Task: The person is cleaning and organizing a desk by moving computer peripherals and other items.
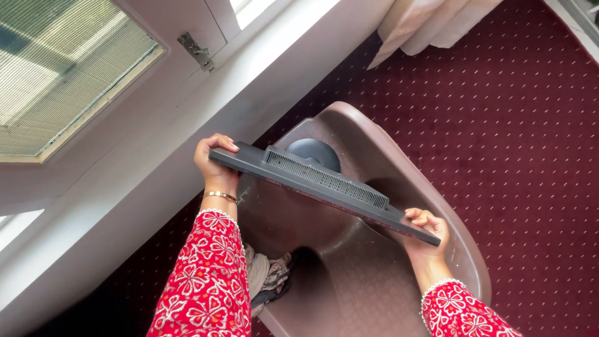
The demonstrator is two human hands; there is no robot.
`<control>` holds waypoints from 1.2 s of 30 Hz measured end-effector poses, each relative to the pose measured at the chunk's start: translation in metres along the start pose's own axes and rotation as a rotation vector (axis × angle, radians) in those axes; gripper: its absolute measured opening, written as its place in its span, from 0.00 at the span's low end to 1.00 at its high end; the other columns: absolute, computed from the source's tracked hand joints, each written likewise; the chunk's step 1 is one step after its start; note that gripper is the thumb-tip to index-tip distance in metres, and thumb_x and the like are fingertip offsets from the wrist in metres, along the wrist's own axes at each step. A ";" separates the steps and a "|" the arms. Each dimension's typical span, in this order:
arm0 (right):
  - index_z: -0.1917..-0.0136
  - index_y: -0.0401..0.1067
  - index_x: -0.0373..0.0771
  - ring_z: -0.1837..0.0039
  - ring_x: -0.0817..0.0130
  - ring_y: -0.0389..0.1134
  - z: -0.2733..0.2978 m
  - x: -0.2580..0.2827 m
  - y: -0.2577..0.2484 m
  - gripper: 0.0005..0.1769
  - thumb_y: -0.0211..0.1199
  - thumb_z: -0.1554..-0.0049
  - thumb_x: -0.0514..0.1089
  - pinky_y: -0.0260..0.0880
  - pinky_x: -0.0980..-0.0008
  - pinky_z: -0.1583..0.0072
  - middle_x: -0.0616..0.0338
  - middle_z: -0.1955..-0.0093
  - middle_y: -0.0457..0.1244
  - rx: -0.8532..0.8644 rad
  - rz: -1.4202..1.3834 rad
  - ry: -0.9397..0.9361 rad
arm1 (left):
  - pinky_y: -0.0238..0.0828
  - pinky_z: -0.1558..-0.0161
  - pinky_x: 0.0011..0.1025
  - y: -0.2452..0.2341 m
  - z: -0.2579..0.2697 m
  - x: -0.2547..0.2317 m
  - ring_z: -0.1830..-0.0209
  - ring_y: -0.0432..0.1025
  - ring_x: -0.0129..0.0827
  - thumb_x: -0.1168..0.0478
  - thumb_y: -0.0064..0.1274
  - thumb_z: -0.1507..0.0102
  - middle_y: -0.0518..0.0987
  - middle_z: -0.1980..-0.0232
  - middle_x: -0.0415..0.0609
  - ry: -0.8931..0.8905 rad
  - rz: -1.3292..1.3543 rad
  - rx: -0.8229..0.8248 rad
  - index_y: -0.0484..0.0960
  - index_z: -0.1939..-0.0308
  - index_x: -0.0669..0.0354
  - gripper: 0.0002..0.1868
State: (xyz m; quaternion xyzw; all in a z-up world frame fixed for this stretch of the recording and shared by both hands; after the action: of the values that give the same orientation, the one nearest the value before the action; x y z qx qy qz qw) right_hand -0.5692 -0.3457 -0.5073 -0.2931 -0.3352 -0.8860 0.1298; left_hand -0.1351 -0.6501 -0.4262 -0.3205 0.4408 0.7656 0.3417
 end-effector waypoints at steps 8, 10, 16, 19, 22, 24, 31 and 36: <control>0.71 0.65 0.40 0.37 0.56 0.63 0.000 -0.023 -0.029 0.17 0.49 0.44 0.48 0.58 0.48 0.27 0.47 0.52 0.64 -0.032 -0.043 0.044 | 0.64 0.52 0.31 0.020 -0.024 0.013 0.63 0.66 0.37 0.60 0.41 0.44 0.71 0.77 0.51 -0.003 -0.043 0.090 0.72 0.87 0.62 0.18; 0.71 0.66 0.40 0.35 0.57 0.63 0.009 -0.026 -0.022 0.17 0.48 0.44 0.48 0.57 0.47 0.26 0.47 0.49 0.65 -0.054 -0.030 0.070 | 0.64 0.51 0.31 0.027 -0.028 0.013 0.62 0.66 0.36 0.59 0.41 0.43 0.71 0.77 0.51 0.003 -0.048 0.120 0.72 0.87 0.62 0.18; 0.61 0.72 0.36 0.28 0.56 0.61 0.030 -0.042 -0.019 0.16 0.49 0.45 0.48 0.57 0.44 0.26 0.47 0.34 0.65 -0.153 -0.128 0.201 | 0.65 0.49 0.30 0.050 -0.033 0.016 0.61 0.66 0.34 0.58 0.39 0.42 0.71 0.78 0.50 0.002 -0.130 0.196 0.72 0.87 0.61 0.20; 0.49 0.72 0.32 0.27 0.55 0.60 0.032 -0.050 -0.024 0.21 0.50 0.44 0.49 0.57 0.47 0.26 0.45 0.31 0.63 -0.176 -0.173 0.266 | 0.65 0.45 0.30 0.061 -0.045 0.021 0.60 0.67 0.36 0.58 0.39 0.40 0.71 0.80 0.51 0.040 -0.158 0.240 0.73 0.86 0.60 0.20; 0.42 0.70 0.31 0.28 0.54 0.60 0.037 -0.054 -0.019 0.24 0.49 0.43 0.51 0.57 0.51 0.26 0.44 0.29 0.62 -0.194 -0.174 0.324 | 0.66 0.45 0.31 0.061 -0.054 0.027 0.55 0.70 0.37 0.60 0.39 0.42 0.72 0.80 0.51 0.065 -0.209 0.217 0.74 0.86 0.60 0.19; 0.38 0.68 0.33 0.28 0.57 0.61 0.037 -0.056 -0.020 0.25 0.48 0.41 0.52 0.57 0.54 0.27 0.47 0.28 0.61 -0.209 -0.137 0.358 | 0.65 0.50 0.32 0.056 -0.062 0.032 0.54 0.72 0.38 0.59 0.37 0.41 0.72 0.80 0.50 0.045 -0.197 0.189 0.72 0.88 0.60 0.21; 0.34 0.68 0.38 0.30 0.58 0.62 0.050 -0.050 -0.015 0.27 0.45 0.40 0.54 0.58 0.57 0.28 0.53 0.28 0.61 -0.255 -0.025 0.435 | 0.68 0.47 0.30 0.056 -0.045 0.023 0.51 0.73 0.36 0.58 0.39 0.39 0.79 0.69 0.51 0.011 -0.136 0.060 0.79 0.80 0.63 0.20; 0.32 0.68 0.40 0.33 0.60 0.62 0.064 -0.046 -0.015 0.29 0.46 0.40 0.55 0.58 0.57 0.30 0.53 0.31 0.63 -0.306 0.101 0.526 | 0.69 0.46 0.34 0.047 -0.043 0.024 0.53 0.72 0.36 0.54 0.37 0.37 0.83 0.60 0.50 0.017 -0.148 -0.013 0.84 0.70 0.64 0.22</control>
State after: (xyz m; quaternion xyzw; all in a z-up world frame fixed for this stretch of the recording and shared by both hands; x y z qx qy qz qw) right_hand -0.5119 -0.2896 -0.5041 -0.0862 -0.1380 -0.9639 0.2106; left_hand -0.1786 -0.7005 -0.4414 -0.3607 0.4140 0.7384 0.3915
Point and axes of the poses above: each hand's wrist, its own z-axis away from the middle knuckle, its own y-axis out of the palm, x = y × z, the point moved 5 cm from there along -z, towards the middle knuckle
